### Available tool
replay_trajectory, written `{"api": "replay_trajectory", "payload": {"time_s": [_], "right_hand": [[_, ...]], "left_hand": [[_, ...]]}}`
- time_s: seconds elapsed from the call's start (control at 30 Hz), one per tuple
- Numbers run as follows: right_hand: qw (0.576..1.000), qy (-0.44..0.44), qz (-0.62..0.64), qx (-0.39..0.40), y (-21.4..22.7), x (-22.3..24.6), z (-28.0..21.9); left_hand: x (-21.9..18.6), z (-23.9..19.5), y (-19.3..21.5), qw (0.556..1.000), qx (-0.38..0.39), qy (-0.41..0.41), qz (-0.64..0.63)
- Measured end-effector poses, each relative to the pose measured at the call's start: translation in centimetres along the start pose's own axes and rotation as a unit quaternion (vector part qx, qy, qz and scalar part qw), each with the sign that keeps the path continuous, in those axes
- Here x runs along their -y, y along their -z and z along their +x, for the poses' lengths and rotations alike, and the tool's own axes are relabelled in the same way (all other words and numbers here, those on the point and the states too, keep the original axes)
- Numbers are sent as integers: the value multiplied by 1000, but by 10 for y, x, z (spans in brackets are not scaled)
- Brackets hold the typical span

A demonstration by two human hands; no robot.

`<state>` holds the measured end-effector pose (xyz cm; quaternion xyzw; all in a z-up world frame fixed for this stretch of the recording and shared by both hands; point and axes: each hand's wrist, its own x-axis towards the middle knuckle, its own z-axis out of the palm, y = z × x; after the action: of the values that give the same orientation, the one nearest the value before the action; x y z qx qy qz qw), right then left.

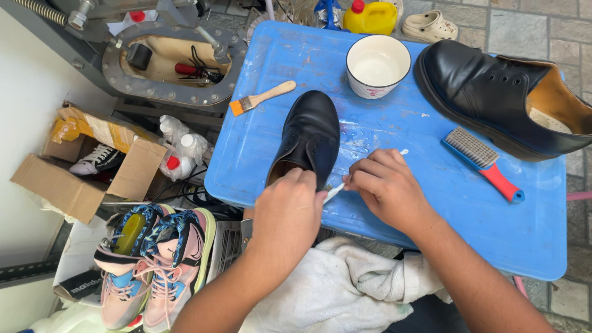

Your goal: The person cleans a black leather shoe using a toothbrush and a white cloth. They apply a cleaning solution from a cup to the shoe's sole and upper, scrubbing with the toothbrush, and then wipe the shoe down with the cloth. The person also wipes the blue work surface and inspects the shoe's sole and interior.

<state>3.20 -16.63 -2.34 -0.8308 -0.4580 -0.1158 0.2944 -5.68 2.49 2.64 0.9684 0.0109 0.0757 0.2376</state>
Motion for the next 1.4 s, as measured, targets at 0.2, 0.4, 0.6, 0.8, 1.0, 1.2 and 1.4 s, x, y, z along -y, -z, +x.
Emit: {"api": "replay_trajectory", "payload": {"time_s": [0.2,0.4,0.6,0.8,1.0,1.2,1.4], "right_hand": [[995,-47,-2,-91,41,-21,-4],[954,-115,-235,-144,62,-76,42],[897,-153,-413,36,30,-134,90],[936,-173,-304,-26,32,-142,90],[968,-139,-129,-165,56,-106,40],[968,-186,80,-149,67,-49,-6],[983,-160,51,-82,57,-11,-15]], "left_hand": [[32,0,41,1000,-13,-16,-14],[48,5,70,997,11,-25,-71],[53,18,65,986,45,-113,-113],[56,37,51,976,94,-126,-148],[64,53,34,964,87,-103,-231],[59,55,21,982,-4,-17,-190],[51,51,11,981,-89,-19,-171]]}}
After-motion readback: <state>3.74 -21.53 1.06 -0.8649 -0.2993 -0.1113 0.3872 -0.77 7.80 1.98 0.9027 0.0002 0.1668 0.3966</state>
